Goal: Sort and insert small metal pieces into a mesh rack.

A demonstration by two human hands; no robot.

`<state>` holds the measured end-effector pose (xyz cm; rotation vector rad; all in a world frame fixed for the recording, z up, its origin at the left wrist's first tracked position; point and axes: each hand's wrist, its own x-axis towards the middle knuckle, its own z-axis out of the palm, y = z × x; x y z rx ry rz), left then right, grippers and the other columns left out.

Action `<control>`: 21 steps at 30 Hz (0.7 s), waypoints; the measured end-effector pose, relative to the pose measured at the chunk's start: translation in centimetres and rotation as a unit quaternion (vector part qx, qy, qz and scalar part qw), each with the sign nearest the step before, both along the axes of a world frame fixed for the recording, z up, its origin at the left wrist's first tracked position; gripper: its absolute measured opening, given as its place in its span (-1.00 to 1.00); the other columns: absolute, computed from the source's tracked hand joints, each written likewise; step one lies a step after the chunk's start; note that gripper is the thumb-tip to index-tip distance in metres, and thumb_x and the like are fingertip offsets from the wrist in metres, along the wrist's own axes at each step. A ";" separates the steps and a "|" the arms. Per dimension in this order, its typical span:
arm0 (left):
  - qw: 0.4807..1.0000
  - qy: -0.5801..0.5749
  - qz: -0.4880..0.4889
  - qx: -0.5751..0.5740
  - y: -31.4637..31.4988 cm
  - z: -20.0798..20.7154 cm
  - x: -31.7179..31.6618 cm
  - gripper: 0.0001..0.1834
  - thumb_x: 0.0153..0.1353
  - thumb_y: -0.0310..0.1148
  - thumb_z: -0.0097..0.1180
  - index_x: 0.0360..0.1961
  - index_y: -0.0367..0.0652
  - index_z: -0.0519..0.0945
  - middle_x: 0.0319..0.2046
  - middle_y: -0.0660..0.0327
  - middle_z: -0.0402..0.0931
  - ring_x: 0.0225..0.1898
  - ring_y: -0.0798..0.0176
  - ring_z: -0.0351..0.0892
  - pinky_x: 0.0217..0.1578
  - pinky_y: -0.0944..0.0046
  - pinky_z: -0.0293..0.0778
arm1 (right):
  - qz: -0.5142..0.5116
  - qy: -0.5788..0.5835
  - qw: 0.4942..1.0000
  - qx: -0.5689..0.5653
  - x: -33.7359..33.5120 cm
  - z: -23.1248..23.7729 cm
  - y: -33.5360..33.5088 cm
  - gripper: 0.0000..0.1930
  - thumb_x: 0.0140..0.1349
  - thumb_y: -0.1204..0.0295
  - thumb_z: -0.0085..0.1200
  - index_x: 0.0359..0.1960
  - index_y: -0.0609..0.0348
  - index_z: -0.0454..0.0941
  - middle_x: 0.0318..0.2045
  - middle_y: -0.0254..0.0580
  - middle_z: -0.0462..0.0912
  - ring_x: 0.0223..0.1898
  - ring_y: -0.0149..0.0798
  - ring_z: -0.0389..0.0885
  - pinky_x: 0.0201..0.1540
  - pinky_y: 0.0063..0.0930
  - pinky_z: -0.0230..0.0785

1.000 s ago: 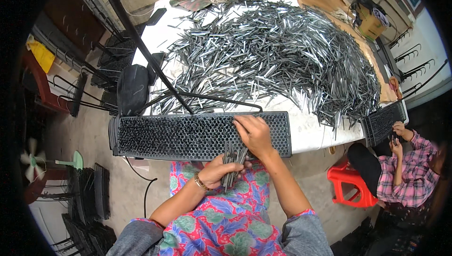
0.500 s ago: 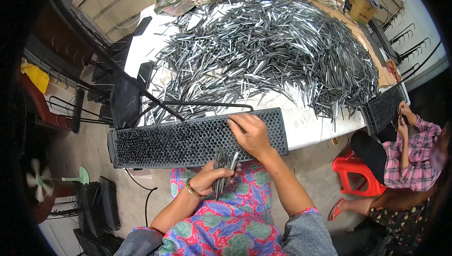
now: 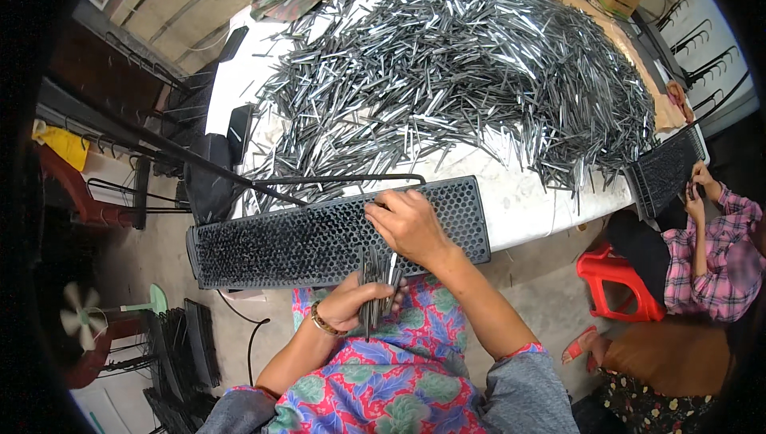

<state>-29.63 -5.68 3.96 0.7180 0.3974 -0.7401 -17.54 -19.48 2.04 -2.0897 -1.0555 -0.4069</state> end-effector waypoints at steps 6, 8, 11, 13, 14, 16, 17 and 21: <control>1.000 0.000 0.005 -0.004 0.1 0.1 0.1 -0.69 0.16 -0.51 0.10 -0.05 -0.35 0.45 -0.21 0.10 0.53 -0.26 0.24 0.59 -0.19 0.24 0.58 | -0.003 0.272 0.959 0.074 -0.8 2.2 -1.1 -0.79 0.14 0.45 0.17 -0.19 0.23 0.63 -0.30 -0.14 0.58 -0.33 -0.25 0.55 -0.25 -0.46 0.37; 1.000 -0.013 0.003 0.010 0.2 0.3 0.0 -0.70 0.16 -0.51 0.10 -0.06 -0.35 0.46 -0.22 0.11 0.53 -0.27 0.27 0.58 -0.21 0.27 0.58 | 0.053 0.378 0.923 0.056 -1.5 3.4 -1.9 -0.81 0.16 0.45 0.16 -0.22 0.27 0.64 -0.32 -0.17 0.60 -0.33 -0.34 0.54 -0.26 -0.49 0.36; 0.998 -0.062 -0.015 0.029 0.3 0.2 -0.1 -0.70 0.16 -0.52 0.10 -0.07 -0.35 0.47 -0.27 0.13 0.54 -0.30 0.31 0.57 -0.25 0.31 0.56 | 0.096 0.503 0.856 0.069 -2.1 3.9 -2.3 -0.83 0.18 0.45 0.16 -0.27 0.32 0.64 -0.36 -0.21 0.62 -0.33 -0.40 0.53 -0.27 -0.51 0.36; 0.994 -0.093 -0.043 0.040 0.3 0.1 -0.3 -0.70 0.16 -0.53 0.11 -0.06 -0.35 0.48 -0.29 0.15 0.55 -0.32 0.35 0.56 -0.28 0.35 0.54 | 0.110 0.549 0.824 0.085 -2.5 3.9 -2.4 -0.84 0.18 0.46 0.17 -0.33 0.35 0.65 -0.42 -0.26 0.62 -0.34 -0.44 0.51 -0.28 -0.53 0.35; 0.993 -0.093 -0.052 0.042 0.3 -0.2 -0.5 -0.70 0.16 -0.53 0.11 -0.06 -0.34 0.48 -0.30 0.16 0.55 -0.34 0.36 0.56 -0.30 0.37 0.53 | 0.120 0.555 0.820 0.077 -2.6 3.7 -2.3 -0.84 0.18 0.46 0.17 -0.34 0.35 0.65 -0.42 -0.25 0.62 -0.34 -0.44 0.52 -0.28 -0.54 0.35; 0.992 -0.093 -0.072 0.046 0.4 -0.7 -0.8 -0.69 0.16 -0.53 0.11 -0.05 -0.34 0.48 -0.32 0.18 0.56 -0.36 0.38 0.54 -0.33 0.40 0.51 | 0.141 0.567 0.809 0.062 -2.5 3.6 -2.6 -0.85 0.18 0.46 0.17 -0.35 0.35 0.65 -0.41 -0.24 0.62 -0.34 -0.44 0.52 -0.27 -0.55 0.35; 0.991 -0.103 -0.069 0.044 0.2 -0.8 -0.9 -0.68 0.17 -0.52 0.11 -0.03 -0.31 0.48 -0.33 0.21 0.55 -0.39 0.39 0.53 -0.35 0.42 0.50 | 0.138 0.566 0.810 0.063 -2.6 3.5 -2.6 -0.85 0.18 0.46 0.16 -0.35 0.35 0.64 -0.41 -0.24 0.63 -0.34 -0.44 0.52 -0.28 -0.55 0.35; 0.995 -0.090 -0.048 0.004 0.4 -0.3 -0.7 -0.67 0.18 -0.49 0.12 -0.01 -0.28 0.48 -0.35 0.24 0.55 -0.40 0.40 0.53 -0.37 0.43 0.50 | 0.068 0.479 0.870 0.094 -2.9 4.4 -2.2 -0.84 0.21 0.45 0.13 -0.36 0.34 0.64 -0.44 -0.28 0.62 -0.44 -0.51 0.48 -0.38 -0.60 0.32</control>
